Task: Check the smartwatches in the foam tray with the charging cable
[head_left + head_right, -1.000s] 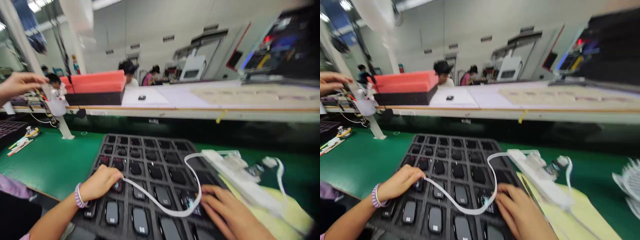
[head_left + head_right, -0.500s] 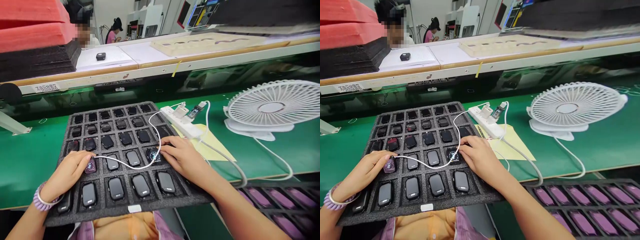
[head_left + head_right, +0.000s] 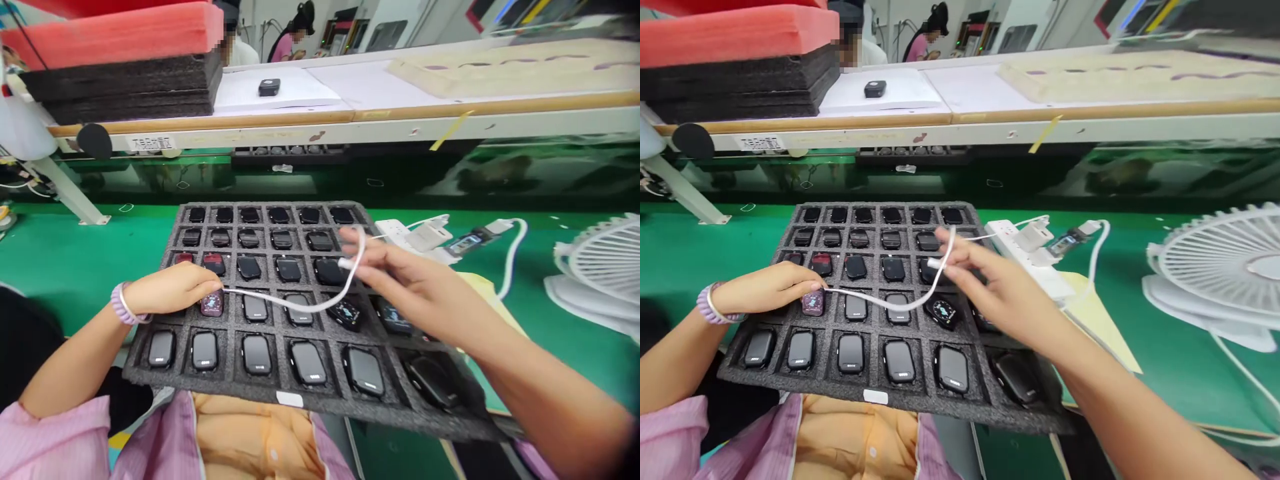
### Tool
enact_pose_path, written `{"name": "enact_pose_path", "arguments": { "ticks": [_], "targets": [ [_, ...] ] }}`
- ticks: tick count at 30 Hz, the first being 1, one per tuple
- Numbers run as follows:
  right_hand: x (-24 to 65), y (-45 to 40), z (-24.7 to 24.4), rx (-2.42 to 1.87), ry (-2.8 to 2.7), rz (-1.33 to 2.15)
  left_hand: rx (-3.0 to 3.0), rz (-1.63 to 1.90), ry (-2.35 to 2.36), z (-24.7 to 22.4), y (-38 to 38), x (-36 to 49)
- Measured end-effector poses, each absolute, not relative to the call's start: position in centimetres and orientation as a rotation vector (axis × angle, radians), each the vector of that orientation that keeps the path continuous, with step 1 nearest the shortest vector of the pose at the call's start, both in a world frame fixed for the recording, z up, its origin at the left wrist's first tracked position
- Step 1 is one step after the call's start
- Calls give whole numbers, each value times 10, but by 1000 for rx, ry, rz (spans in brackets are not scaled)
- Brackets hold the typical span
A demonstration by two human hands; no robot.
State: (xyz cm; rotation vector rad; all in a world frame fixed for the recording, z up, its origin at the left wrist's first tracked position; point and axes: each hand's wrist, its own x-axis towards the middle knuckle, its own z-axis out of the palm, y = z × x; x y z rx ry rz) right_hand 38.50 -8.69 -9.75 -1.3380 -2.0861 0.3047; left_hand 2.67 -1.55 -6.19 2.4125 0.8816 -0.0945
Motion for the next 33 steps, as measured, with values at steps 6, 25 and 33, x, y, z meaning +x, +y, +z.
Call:
{"name": "enact_pose_path", "arguments": {
  "ticks": [6, 25, 33],
  "targets": [
    [361, -82, -96, -1028, -2470, 194, 2306, -111, 877, -60, -9, 27],
    [352, -106, -118, -1040, -2479, 153, 2324, 167, 1102, -83, -58, 90],
    [348, -97, -110, -1228, -2433, 203, 2999, 49, 973, -78, -72, 91]
  ]
}}
